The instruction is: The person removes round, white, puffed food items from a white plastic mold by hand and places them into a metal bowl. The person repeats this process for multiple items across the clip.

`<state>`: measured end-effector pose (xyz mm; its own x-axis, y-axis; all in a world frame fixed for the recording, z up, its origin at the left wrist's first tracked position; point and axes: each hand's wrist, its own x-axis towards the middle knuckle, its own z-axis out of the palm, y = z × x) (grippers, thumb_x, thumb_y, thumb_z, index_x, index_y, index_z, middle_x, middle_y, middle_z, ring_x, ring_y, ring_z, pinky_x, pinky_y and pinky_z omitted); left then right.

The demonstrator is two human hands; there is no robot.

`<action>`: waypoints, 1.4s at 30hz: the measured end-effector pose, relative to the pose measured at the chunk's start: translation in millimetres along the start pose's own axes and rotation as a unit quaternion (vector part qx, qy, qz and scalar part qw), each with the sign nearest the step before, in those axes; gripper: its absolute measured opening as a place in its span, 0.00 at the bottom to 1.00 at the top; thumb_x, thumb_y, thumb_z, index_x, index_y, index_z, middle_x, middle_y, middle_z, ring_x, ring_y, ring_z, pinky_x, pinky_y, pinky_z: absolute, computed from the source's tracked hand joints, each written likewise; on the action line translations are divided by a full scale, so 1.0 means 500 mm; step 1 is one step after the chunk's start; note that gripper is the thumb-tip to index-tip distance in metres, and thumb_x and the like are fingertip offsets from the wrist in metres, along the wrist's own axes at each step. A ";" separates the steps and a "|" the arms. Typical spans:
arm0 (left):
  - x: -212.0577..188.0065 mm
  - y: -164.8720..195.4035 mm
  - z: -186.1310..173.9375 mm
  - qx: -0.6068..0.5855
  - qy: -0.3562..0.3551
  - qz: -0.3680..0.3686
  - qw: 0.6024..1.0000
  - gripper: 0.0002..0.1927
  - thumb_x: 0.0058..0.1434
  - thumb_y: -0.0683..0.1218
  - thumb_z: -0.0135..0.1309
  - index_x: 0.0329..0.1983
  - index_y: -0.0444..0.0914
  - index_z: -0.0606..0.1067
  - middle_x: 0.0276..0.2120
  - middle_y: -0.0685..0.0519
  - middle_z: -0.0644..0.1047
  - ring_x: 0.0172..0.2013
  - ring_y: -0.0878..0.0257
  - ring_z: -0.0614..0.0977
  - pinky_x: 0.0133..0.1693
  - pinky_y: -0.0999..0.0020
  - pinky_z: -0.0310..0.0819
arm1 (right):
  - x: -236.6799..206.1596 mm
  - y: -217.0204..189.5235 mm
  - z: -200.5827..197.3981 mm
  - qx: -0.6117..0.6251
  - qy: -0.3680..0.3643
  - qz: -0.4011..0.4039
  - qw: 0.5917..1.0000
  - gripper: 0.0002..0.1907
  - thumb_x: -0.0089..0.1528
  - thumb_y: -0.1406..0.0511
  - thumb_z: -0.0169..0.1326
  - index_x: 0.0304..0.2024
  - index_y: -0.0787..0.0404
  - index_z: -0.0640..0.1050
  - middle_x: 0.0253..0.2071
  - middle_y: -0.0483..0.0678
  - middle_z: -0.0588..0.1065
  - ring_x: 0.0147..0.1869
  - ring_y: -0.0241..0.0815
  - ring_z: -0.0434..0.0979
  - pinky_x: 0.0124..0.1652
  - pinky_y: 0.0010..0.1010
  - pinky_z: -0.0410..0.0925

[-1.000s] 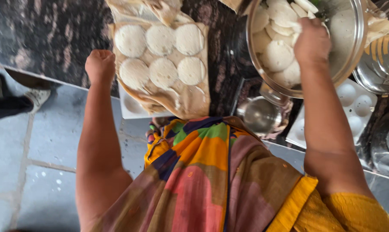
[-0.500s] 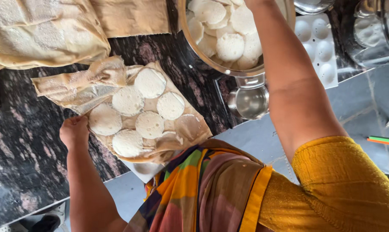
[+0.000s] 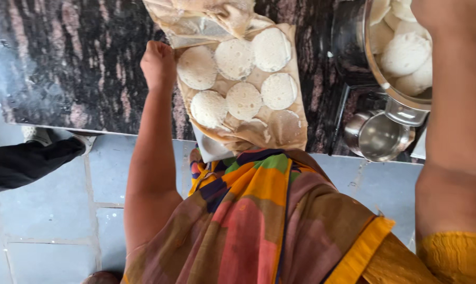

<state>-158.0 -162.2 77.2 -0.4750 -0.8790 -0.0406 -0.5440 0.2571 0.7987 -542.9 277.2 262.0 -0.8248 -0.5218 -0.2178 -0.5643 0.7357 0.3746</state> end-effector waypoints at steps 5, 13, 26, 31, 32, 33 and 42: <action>0.028 -0.002 0.001 0.048 -0.006 -0.038 0.998 0.18 0.45 0.46 0.73 0.32 0.34 0.76 0.31 0.45 0.80 0.31 0.51 0.84 0.33 0.59 0.80 | -0.091 -0.129 -0.055 0.082 0.166 -0.151 0.971 0.07 0.73 0.65 0.58 0.42 0.62 0.77 0.38 0.53 0.77 0.41 0.51 0.80 0.45 0.39 0.75; 0.014 -0.015 0.008 0.138 -0.083 -0.050 0.986 0.10 0.55 0.46 0.69 0.26 0.37 0.79 0.30 0.48 0.82 0.30 0.57 0.85 0.33 0.63 0.82 | -0.247 -0.437 -0.096 0.328 0.111 -0.268 0.899 0.16 0.69 0.67 0.53 0.60 0.55 0.77 0.53 0.52 0.77 0.52 0.49 0.80 0.47 0.39 0.74; -0.042 -0.061 0.001 -0.016 -0.009 0.067 0.998 0.03 0.63 0.40 0.57 0.38 0.39 0.74 0.32 0.49 0.81 0.33 0.53 0.84 0.36 0.59 0.78 | -0.311 -0.563 -0.004 0.421 -0.025 -0.309 0.852 0.16 0.63 0.66 0.54 0.54 0.59 0.79 0.46 0.53 0.78 0.47 0.54 0.80 0.47 0.42 0.73; -0.075 -0.098 0.007 -0.055 -0.019 0.009 0.998 0.12 0.60 0.43 0.60 0.44 0.39 0.72 0.29 0.49 0.81 0.31 0.53 0.84 0.37 0.58 0.78 | -0.330 -0.566 0.022 0.438 -0.018 -0.322 0.839 0.14 0.63 0.67 0.55 0.51 0.61 0.79 0.46 0.55 0.79 0.47 0.55 0.80 0.47 0.42 0.73; -0.095 -0.110 0.004 -0.035 -0.031 0.003 0.999 0.14 0.60 0.45 0.63 0.45 0.39 0.71 0.31 0.48 0.80 0.31 0.53 0.83 0.36 0.58 0.77 | -0.334 -0.567 0.027 0.444 -0.018 -0.325 0.835 0.14 0.64 0.67 0.54 0.51 0.62 0.79 0.46 0.55 0.79 0.47 0.55 0.80 0.47 0.41 0.73; -0.123 -0.124 0.000 -0.016 -0.044 -0.005 0.999 0.17 0.60 0.48 0.65 0.45 0.38 0.70 0.32 0.46 0.79 0.31 0.52 0.82 0.34 0.57 0.77 | -0.340 -0.570 0.032 0.450 -0.020 -0.327 0.831 0.14 0.64 0.68 0.54 0.51 0.62 0.80 0.46 0.55 0.79 0.47 0.55 0.80 0.47 0.41 0.73; -0.405 -0.116 -0.065 -0.008 -0.097 -0.082 0.992 0.19 0.56 0.54 0.67 0.35 0.35 0.75 0.32 0.47 0.82 0.33 0.52 0.85 0.38 0.58 0.80 | -0.356 -0.599 0.035 0.430 -0.059 -0.338 0.835 0.13 0.63 0.67 0.54 0.50 0.62 0.80 0.45 0.55 0.79 0.47 0.55 0.80 0.45 0.42 0.72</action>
<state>-7.8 -12.1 58.5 -0.5059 -0.8142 -0.2849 -0.6155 0.1093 0.7806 -227.9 157.1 172.9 -0.2767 -0.9346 -0.2235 -0.6779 0.3547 -0.6440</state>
